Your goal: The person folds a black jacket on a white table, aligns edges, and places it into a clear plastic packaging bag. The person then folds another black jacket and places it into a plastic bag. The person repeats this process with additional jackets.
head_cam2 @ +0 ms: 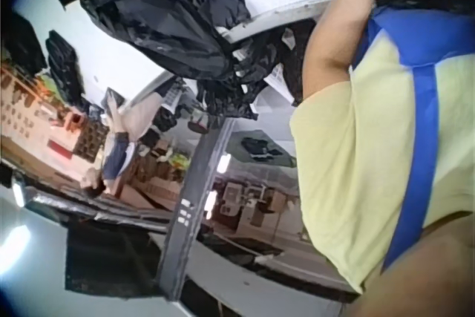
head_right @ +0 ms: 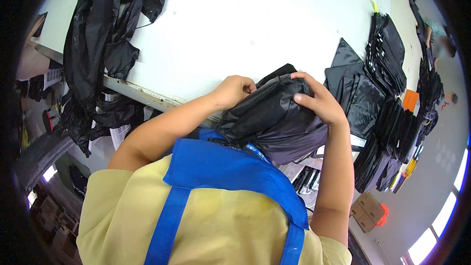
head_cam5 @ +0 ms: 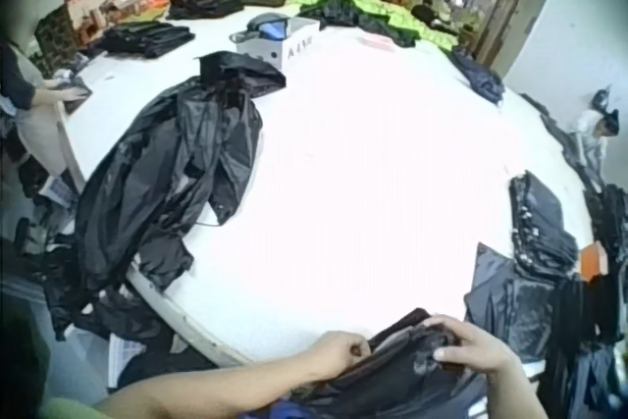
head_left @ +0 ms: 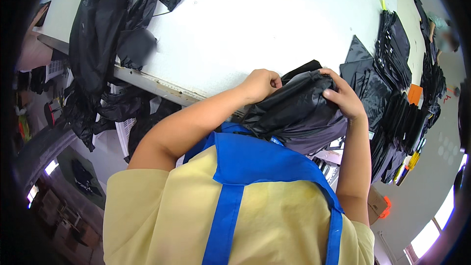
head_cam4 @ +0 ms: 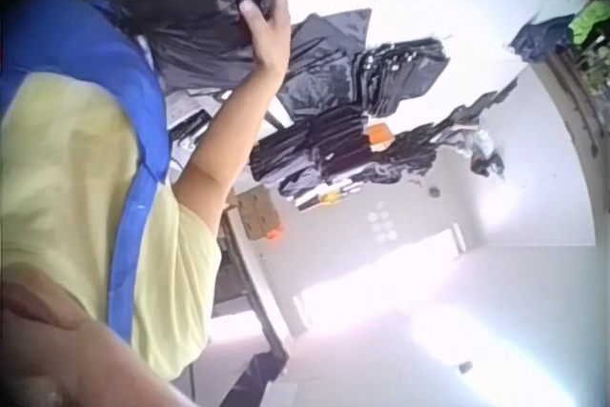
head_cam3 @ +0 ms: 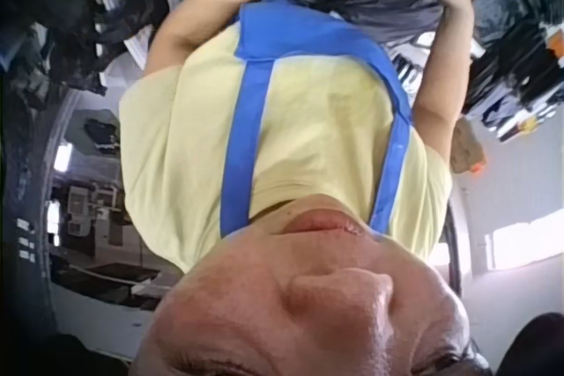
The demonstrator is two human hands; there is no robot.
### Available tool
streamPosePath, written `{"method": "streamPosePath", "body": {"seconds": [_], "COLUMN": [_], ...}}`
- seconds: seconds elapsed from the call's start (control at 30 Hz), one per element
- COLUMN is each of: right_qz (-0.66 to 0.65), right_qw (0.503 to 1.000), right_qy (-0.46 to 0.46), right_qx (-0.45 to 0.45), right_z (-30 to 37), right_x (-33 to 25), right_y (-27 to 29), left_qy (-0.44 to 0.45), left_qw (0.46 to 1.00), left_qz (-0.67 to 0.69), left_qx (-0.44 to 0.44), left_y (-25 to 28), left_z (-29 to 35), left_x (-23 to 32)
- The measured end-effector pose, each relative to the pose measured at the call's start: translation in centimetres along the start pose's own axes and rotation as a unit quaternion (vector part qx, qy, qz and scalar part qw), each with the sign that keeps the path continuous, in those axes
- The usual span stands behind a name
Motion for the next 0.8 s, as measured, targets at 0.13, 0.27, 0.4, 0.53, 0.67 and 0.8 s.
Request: {"method": "streamPosePath", "body": {"seconds": [0.13, 0.27, 0.4, 0.53, 0.67, 0.8], "right_qz": [0.181, 0.383, 0.482, 0.551, 0.562, 0.569], "right_qw": [0.976, 0.899, 0.833, 0.789, 0.768, 0.748], "right_qy": [0.103, 0.158, 0.198, 0.188, 0.231, 0.271], "right_qx": [0.071, 0.140, 0.185, 0.194, 0.203, 0.208], "right_z": [-0.4, -0.1, 0.2, -0.7, -1.8, -1.4], "right_x": [-0.7, -3.2, -3.3, -2.1, -1.3, -1.0], "right_y": [0.2, -1.3, -2.9, -4.6, -5.8, -6.5], "left_qy": [0.000, -0.083, -0.173, -0.257, -0.297, -0.310], "left_qw": [0.993, 0.977, 0.943, 0.908, 0.883, 0.873], "left_qz": [-0.002, -0.042, -0.121, -0.163, -0.199, -0.212], "left_qx": [0.115, 0.194, 0.258, 0.288, 0.305, 0.311], "left_y": [0.4, 2.0, 3.6, 4.0, 3.9, 4.4], "left_z": [0.4, -0.2, -0.9, -0.8, -0.6, -1.3], "left_x": [0.0, 2.6, 5.3, 6.8, 6.1, 6.5]}}
Point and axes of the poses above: each hand's wrist, its own z-axis away from the middle knuckle, its own y-axis out of the back of the hand, x = y × z, the point moved 7 cm from there along -z, towards the middle knuckle, and after that the axes turned 13 degrees about x, right-handed, at the moved point
